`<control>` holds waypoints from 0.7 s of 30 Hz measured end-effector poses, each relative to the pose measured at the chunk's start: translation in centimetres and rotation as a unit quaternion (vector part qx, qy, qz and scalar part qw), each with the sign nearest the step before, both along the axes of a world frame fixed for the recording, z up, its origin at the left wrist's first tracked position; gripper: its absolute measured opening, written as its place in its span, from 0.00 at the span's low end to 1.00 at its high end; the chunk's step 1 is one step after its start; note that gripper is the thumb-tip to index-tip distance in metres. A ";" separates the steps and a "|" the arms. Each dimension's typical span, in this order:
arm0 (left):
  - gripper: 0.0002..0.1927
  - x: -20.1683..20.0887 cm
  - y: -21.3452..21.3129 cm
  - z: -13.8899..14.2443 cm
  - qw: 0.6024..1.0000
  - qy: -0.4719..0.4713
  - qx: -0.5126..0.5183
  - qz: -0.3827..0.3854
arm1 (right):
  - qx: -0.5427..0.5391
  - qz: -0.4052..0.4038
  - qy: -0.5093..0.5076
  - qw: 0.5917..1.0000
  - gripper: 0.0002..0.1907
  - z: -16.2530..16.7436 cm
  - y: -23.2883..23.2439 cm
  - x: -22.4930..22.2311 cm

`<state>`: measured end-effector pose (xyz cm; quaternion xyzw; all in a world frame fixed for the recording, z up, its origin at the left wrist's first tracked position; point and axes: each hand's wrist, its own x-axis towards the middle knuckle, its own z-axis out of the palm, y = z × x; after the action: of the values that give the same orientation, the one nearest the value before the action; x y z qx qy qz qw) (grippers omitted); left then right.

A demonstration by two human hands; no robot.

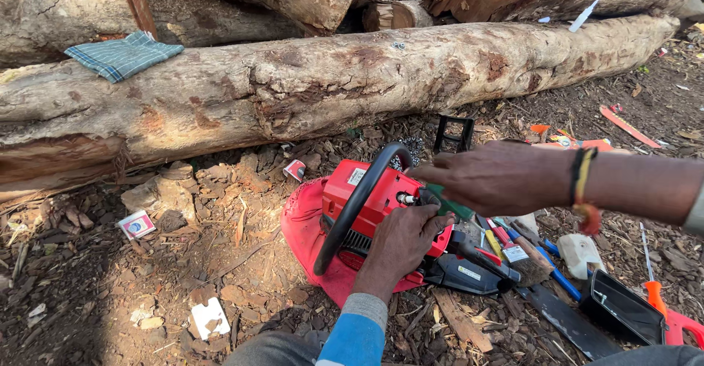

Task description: The person is repairing a red chainsaw engine placed on a red cloth on the ground. They use a green T-handle screwdriver to adjust components inside the engine casing, occasionally switching to a yellow screwdriver. The scene includes logs, tools, and debris on the ground.

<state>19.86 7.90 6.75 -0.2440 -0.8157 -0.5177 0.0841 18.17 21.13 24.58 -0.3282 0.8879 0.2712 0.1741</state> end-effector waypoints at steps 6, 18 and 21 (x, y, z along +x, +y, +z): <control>0.24 -0.2 0.3 -0.3 1.000 -0.020 -0.020 -0.003 | 0.016 0.392 0.054 0.918 0.46 0.7 1.5 -1.6; 0.24 -0.2 -0.1 -0.4 0.998 -0.048 -0.030 -0.013 | 0.008 -0.036 0.031 0.999 0.38 -1.9 0.4 -1.5; 0.25 -0.2 -0.1 0.0 0.998 -0.049 -0.024 -0.015 | -0.275 -0.410 -0.136 0.859 0.39 -2.8 1.0 -1.8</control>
<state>19.68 7.76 6.70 -0.2326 -0.8272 -0.5105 0.0309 16.40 22.17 21.82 -0.0032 0.9481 -0.1276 0.2913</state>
